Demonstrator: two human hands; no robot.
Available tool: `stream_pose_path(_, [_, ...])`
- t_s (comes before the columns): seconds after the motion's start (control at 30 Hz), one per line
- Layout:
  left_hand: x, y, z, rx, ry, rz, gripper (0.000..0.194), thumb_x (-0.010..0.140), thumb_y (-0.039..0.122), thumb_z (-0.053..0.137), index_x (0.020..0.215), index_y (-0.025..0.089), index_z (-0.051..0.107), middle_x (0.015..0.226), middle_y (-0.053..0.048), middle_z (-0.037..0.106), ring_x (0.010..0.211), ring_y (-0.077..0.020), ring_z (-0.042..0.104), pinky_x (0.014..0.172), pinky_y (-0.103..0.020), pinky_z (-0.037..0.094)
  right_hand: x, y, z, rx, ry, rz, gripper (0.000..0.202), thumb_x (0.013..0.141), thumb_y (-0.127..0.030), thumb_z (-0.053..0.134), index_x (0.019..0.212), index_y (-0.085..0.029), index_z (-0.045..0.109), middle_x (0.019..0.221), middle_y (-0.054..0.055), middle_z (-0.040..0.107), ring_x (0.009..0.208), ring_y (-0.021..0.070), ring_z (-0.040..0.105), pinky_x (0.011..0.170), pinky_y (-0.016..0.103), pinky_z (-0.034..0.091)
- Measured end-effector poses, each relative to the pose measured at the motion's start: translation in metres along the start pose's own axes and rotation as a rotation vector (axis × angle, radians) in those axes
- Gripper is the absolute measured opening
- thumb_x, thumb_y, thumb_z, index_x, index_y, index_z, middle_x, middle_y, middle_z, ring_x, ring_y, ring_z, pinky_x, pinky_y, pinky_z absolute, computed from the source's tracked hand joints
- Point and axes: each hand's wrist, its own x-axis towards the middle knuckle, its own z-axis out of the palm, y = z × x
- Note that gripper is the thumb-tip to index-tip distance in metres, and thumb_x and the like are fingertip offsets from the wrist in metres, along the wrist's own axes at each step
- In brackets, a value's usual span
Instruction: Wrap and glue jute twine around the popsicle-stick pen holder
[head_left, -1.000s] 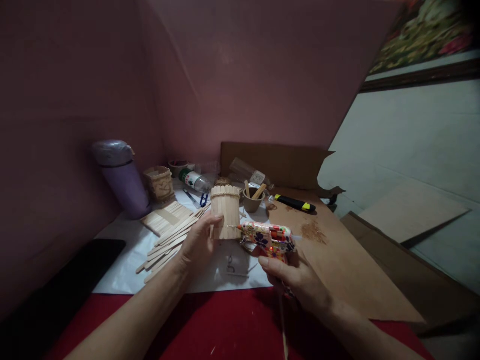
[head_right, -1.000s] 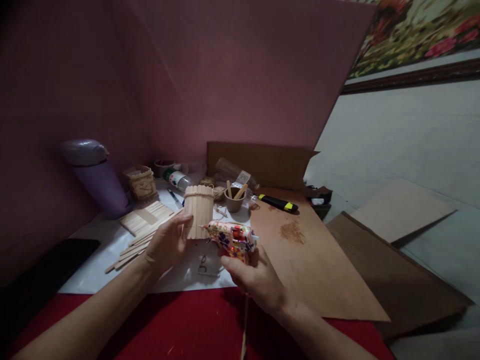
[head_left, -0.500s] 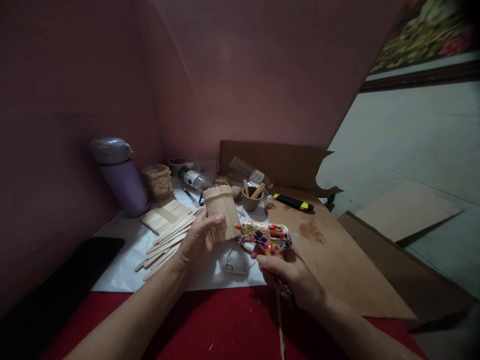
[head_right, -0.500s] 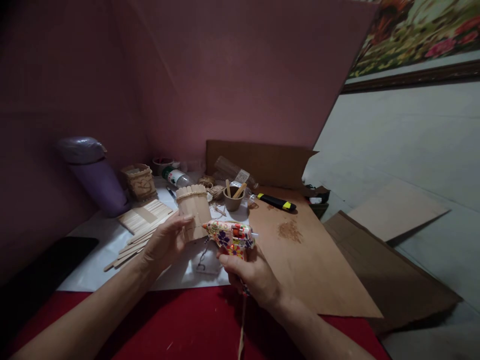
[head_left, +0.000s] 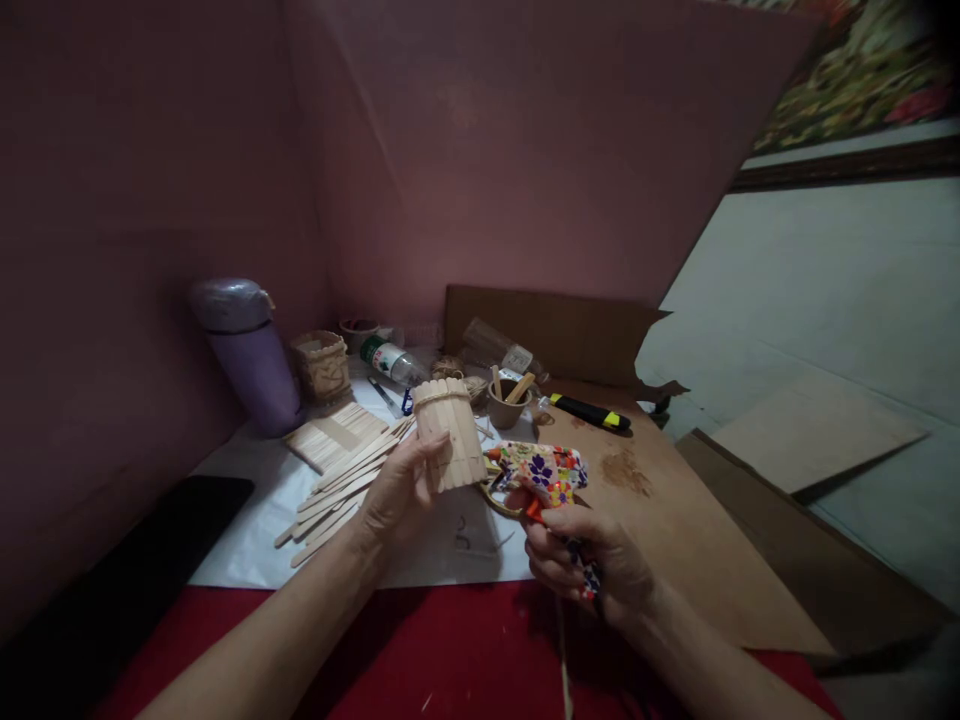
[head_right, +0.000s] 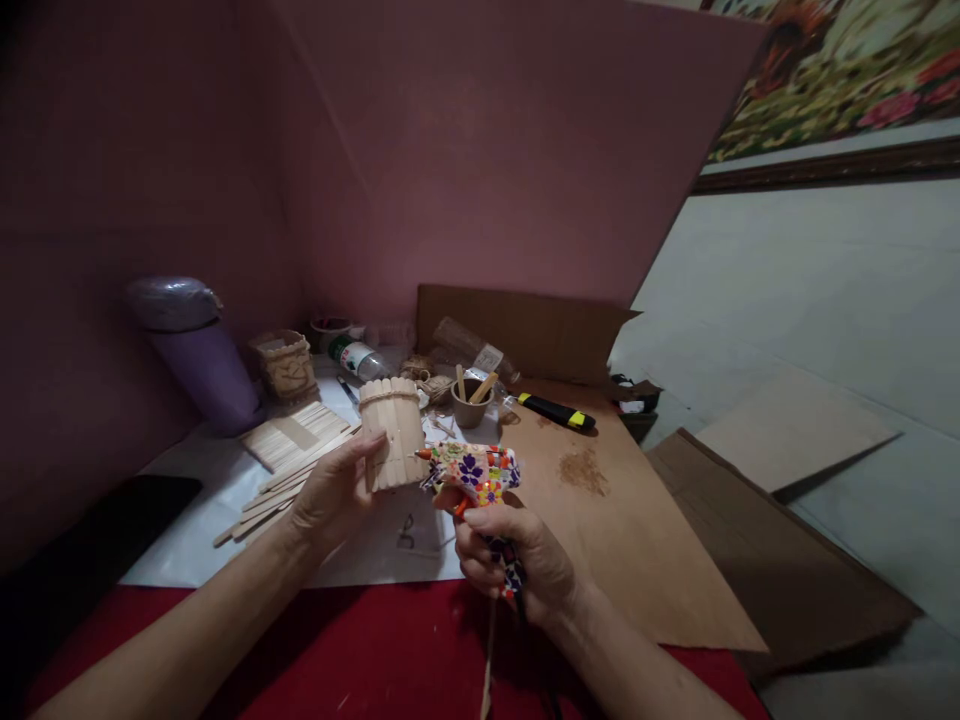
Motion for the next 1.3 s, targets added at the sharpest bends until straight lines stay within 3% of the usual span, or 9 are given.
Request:
stream_pose_path(0.23, [0.003, -0.002, -0.003, -0.046, -0.043, 0.001, 0.05, 0.073, 0.03, 0.068, 0.117, 0.008, 0.057, 0.092, -0.014, 0.071, 0.079, -0.025, 0.068, 0.075, -0.037, 0.054, -0.006, -0.004, 0.018, -0.478, 0.253, -0.187, 0.024, 0.076, -0.037, 0.065, 0.083, -0.015, 0.059, 0.046, -0.007, 0.042, 0.038, 0.0062, 0.032, 0.036, 0.02, 0.023])
stream_pose_path(0.33, [0.003, -0.003, -0.003, -0.038, -0.057, 0.043, 0.056, 0.073, 0.03, 0.069, 0.122, 0.009, 0.054, 0.1, -0.016, 0.07, 0.087, -0.0277, 0.066, 0.08, -0.042, 0.052, -0.01, -0.005, 0.024, -0.675, 0.291, -0.219, 0.025, 0.078, -0.04, 0.066, 0.075, -0.017, 0.056, 0.047, -0.006, 0.044, 0.04, 0.0078, 0.036, 0.039, 0.022, 0.027])
stream_pose_path(0.47, [0.002, -0.003, 0.0, 0.012, -0.039, 0.107, 0.059, 0.07, 0.027, 0.072, 0.124, 0.013, 0.052, 0.101, -0.013, 0.069, 0.087, -0.0261, 0.065, 0.076, -0.04, 0.052, -0.011, -0.004, 0.03, -0.819, 0.318, -0.274, 0.023, 0.082, -0.038, 0.064, 0.094, -0.018, 0.063, 0.053, -0.004, 0.05, 0.049, 0.0128, 0.047, 0.048, 0.025, 0.039])
stream_pose_path(0.57, [0.003, -0.003, 0.001, 0.026, -0.042, 0.126, 0.058, 0.069, 0.027, 0.073, 0.122, 0.014, 0.053, 0.102, -0.013, 0.068, 0.089, -0.0256, 0.064, 0.076, -0.038, 0.052, -0.011, -0.003, 0.032, -0.879, 0.291, -0.327, 0.027, 0.084, -0.035, 0.063, 0.106, -0.019, 0.065, 0.077, 0.003, 0.064, 0.075, 0.0194, 0.059, 0.069, 0.031, 0.049])
stream_pose_path(0.67, [0.003, -0.005, 0.001, 0.03, -0.037, 0.11, 0.055, 0.07, 0.029, 0.073, 0.119, 0.013, 0.054, 0.102, -0.013, 0.067, 0.089, -0.0254, 0.063, 0.075, -0.037, 0.052, -0.01, -0.003, 0.031, -0.91, 0.26, -0.36, 0.032, 0.085, -0.033, 0.061, 0.115, -0.021, 0.063, 0.102, 0.005, 0.066, 0.094, 0.022, 0.059, 0.084, 0.034, 0.047])
stream_pose_path(0.83, [0.001, -0.005, 0.003, 0.013, -0.082, 0.105, 0.049, 0.072, 0.027, 0.071, 0.117, 0.015, 0.054, 0.1, -0.011, 0.067, 0.085, -0.023, 0.063, 0.072, -0.035, 0.053, -0.012, 0.002, 0.026, -0.904, 0.272, -0.288, 0.026, 0.087, -0.035, 0.06, 0.107, -0.019, 0.065, 0.094, 0.004, 0.068, 0.086, 0.0196, 0.06, 0.077, 0.031, 0.048])
stream_pose_path(1.07, [0.0, -0.007, 0.004, 0.001, -0.091, 0.103, 0.044, 0.073, 0.026, 0.071, 0.113, 0.016, 0.055, 0.096, -0.009, 0.066, 0.079, -0.0212, 0.063, 0.066, -0.034, 0.053, -0.012, 0.006, 0.027, -0.912, 0.279, -0.284, 0.028, 0.087, -0.034, 0.06, 0.11, -0.019, 0.065, 0.097, 0.005, 0.068, 0.087, 0.0205, 0.061, 0.078, 0.032, 0.048])
stream_pose_path(1.2, [0.0, -0.006, 0.003, 0.029, -0.117, 0.11, 0.043, 0.075, 0.027, 0.069, 0.115, 0.017, 0.055, 0.099, -0.009, 0.066, 0.083, -0.0227, 0.063, 0.066, -0.034, 0.052, -0.01, 0.006, 0.027, -0.897, 0.268, -0.323, 0.031, 0.086, -0.034, 0.061, 0.115, -0.021, 0.063, 0.1, 0.005, 0.068, 0.1, 0.023, 0.06, 0.088, 0.035, 0.047])
stream_pose_path(1.3, [0.001, -0.007, 0.001, 0.047, -0.116, 0.127, 0.044, 0.075, 0.028, 0.07, 0.115, 0.018, 0.055, 0.101, -0.009, 0.066, 0.084, -0.0231, 0.063, 0.069, -0.035, 0.052, -0.009, 0.005, 0.027, -0.894, 0.249, -0.322, 0.034, 0.087, -0.034, 0.061, 0.119, -0.023, 0.061, 0.102, 0.005, 0.067, 0.1, 0.0225, 0.06, 0.087, 0.034, 0.048])
